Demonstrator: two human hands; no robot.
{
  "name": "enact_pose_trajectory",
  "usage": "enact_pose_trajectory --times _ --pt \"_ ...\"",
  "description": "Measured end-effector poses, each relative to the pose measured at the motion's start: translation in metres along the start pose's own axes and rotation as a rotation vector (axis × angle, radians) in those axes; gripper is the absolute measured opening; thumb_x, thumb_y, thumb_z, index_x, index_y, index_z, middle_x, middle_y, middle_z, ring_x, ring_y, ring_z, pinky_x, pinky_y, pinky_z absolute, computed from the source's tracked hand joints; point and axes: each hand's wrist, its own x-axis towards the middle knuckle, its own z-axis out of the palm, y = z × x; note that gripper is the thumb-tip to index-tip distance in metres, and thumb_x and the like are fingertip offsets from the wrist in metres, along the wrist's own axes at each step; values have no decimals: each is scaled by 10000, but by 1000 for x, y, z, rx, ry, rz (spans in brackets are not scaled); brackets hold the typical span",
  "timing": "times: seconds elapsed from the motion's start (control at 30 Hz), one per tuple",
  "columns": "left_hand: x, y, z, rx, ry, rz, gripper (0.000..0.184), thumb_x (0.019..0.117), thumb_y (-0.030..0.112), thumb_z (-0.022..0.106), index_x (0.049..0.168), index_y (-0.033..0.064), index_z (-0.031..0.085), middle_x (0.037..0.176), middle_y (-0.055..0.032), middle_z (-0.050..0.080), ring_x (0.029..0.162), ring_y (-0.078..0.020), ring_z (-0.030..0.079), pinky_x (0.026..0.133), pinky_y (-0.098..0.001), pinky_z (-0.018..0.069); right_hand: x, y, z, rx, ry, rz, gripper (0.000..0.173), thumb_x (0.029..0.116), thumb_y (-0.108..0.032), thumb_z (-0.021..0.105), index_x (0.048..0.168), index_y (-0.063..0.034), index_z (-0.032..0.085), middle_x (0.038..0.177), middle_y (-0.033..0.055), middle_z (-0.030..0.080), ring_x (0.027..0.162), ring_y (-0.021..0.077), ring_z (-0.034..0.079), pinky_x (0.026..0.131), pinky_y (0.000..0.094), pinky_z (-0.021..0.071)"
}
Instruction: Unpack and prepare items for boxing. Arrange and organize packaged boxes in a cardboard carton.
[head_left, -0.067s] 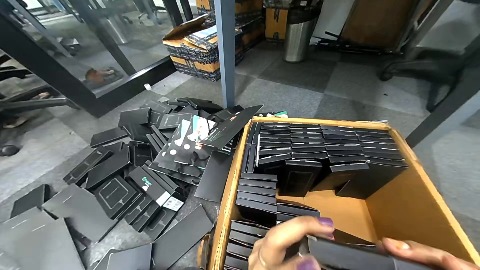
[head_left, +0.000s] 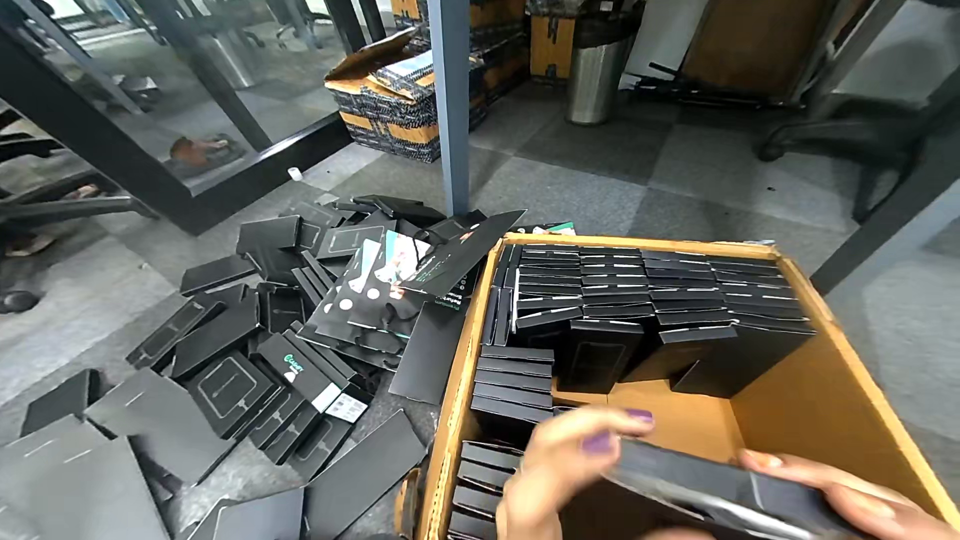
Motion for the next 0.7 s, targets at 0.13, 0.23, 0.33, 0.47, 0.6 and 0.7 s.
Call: enact_pose_trajectory --times 0.13,0.23,0.33,0.47,0.6,0.7 --pt "2 -3 -1 -174 -13 -147 276 1035 304 598 1265 154 576 1192 38 685 1096 -48 668 973 -222 548 1 6 4 96 -21 72 283 1099 -234 464 1297 -234 666 1250 -108 716 1186 60 665 1014 228 549" --pt "2 -1 -1 -202 -11 -126 224 1063 307 537 1208 145 592 1156 42 693 1095 -31 662 964 -199 536 -1 5 9 179 -6 92 307 1095 -256 475 1369 -253 613 1218 -103 731 1141 53 684 995 217 553" --pt "1 -2 -2 -234 -8 -108 202 1067 282 532 1228 174 590 1166 48 695 1100 -41 664 968 -204 533 -4 11 14 212 -8 57 304 1107 -287 432 1326 -258 641 1228 -116 714 1159 48 666 1006 218 539" --pt "1 -5 -3 -330 -46 -116 211 1069 247 529 1263 207 600 1211 39 679 1129 -71 655 986 -235 530 -4 23 16 311 -4 10 277 1102 -294 442 1274 -245 654 1230 -82 703 1165 91 669 1003 252 552" --pt "2 -9 -6 -453 -106 -149 202 1057 229 545 1241 188 619 1218 2 670 1147 -110 649 1004 -273 529 0 30 13 458 -35 -9 274 1091 -270 466 1239 -195 684 1231 -24 707 1189 136 660 1028 284 536" --pt "2 -9 -8 -481 -129 -167 186 1056 231 542 1210 173 628 1209 -11 669 1151 -119 644 1006 -278 525 1 31 10 517 -60 -16 279 1082 -242 479 1237 -179 702 1202 -9 709 1164 147 664 1023 301 533"
